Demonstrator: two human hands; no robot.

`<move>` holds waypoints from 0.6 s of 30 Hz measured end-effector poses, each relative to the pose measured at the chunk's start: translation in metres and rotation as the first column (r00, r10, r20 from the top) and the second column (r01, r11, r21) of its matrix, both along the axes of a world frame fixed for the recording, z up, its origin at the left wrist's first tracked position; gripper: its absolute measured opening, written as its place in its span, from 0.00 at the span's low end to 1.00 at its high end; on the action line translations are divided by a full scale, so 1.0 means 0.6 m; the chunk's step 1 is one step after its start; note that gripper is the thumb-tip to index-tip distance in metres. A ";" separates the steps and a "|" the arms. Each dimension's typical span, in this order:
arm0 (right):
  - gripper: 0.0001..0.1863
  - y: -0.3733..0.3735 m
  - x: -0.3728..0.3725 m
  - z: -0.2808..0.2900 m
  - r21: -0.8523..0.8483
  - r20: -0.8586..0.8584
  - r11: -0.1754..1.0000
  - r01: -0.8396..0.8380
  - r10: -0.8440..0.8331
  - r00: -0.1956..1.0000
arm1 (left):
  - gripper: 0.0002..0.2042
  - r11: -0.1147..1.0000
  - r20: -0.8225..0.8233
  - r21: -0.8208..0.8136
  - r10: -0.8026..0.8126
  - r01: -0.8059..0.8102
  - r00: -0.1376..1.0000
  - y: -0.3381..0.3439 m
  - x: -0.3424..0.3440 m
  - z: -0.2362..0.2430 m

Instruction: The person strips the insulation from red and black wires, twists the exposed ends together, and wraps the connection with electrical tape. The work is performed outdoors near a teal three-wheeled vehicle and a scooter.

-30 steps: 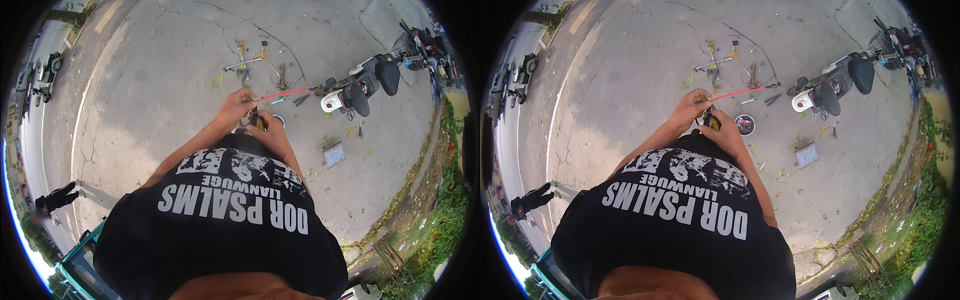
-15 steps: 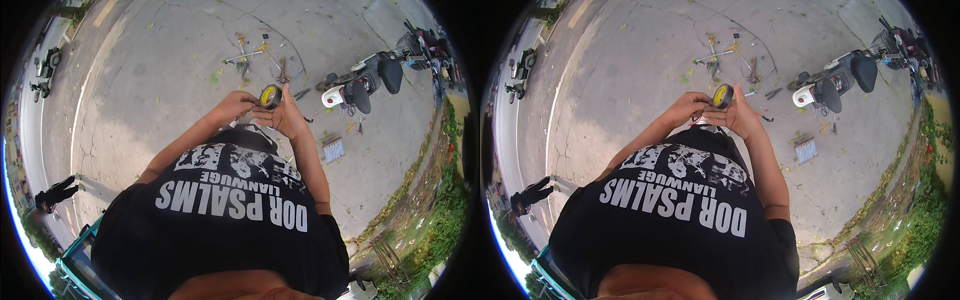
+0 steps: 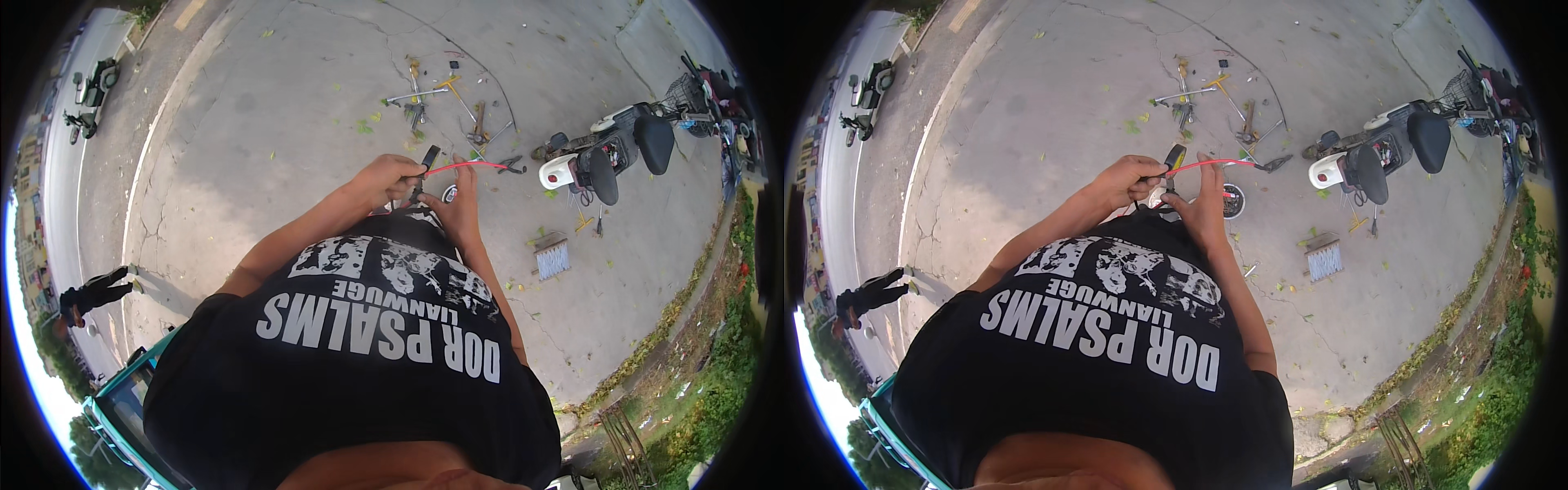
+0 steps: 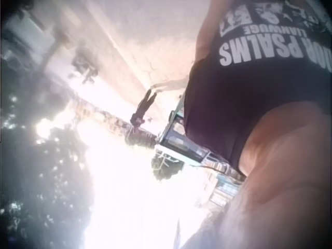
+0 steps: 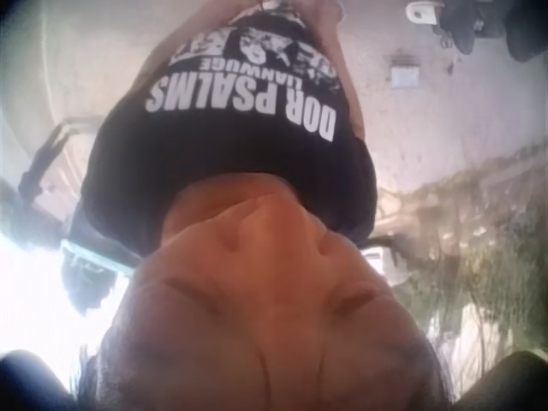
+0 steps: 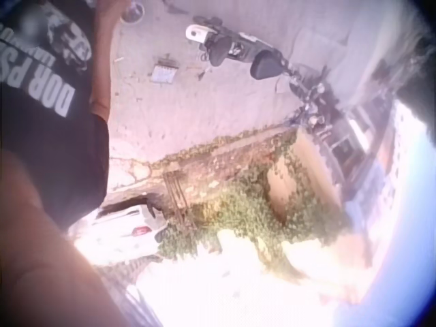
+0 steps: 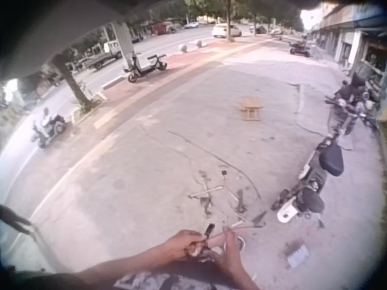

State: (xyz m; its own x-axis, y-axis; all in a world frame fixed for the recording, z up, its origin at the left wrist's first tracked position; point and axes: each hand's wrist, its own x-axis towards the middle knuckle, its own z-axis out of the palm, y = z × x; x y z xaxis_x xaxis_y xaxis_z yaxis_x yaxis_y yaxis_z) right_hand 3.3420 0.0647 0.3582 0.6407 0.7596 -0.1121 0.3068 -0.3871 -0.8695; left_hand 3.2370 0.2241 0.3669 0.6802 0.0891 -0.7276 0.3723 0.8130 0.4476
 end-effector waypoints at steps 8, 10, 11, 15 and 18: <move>0.31 0.036 0.026 -0.019 0.227 -0.006 0.911 -0.345 0.356 0.934 | 0.09 0.992 -0.078 0.046 -0.110 0.114 0.991 0.016 -0.012 0.026; 0.24 0.035 0.019 0.000 0.190 -0.062 0.936 -0.297 0.313 0.948 | 0.09 0.982 -0.129 0.150 -0.096 0.115 0.987 0.009 -0.012 0.041; 0.22 0.036 0.018 -0.001 0.175 -0.063 0.935 -0.309 0.324 0.944 | 0.09 0.983 -0.080 0.163 -0.069 0.082 0.994 0.010 -0.016 0.040; 0.16 0.028 0.009 -0.001 0.109 -0.394 0.970 -0.217 0.242 0.887 | 0.07 0.978 0.172 0.195 0.036 -0.070 0.984 0.000 -0.019 0.033; 0.15 0.024 -0.016 0.012 0.130 -0.550 0.987 -0.090 0.147 0.822 | 0.05 0.933 0.251 0.297 0.128 -0.202 0.960 -0.022 -0.014 0.041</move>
State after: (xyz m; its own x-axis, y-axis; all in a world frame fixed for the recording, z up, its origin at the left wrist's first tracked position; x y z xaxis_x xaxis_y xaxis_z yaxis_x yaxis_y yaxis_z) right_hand 3.3324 0.0791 0.3653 0.3956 0.8509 -0.3457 -0.2017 -0.2868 -0.9365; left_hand 3.2286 0.2110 0.3918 0.7771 0.4147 -0.4735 0.1053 0.6560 0.7474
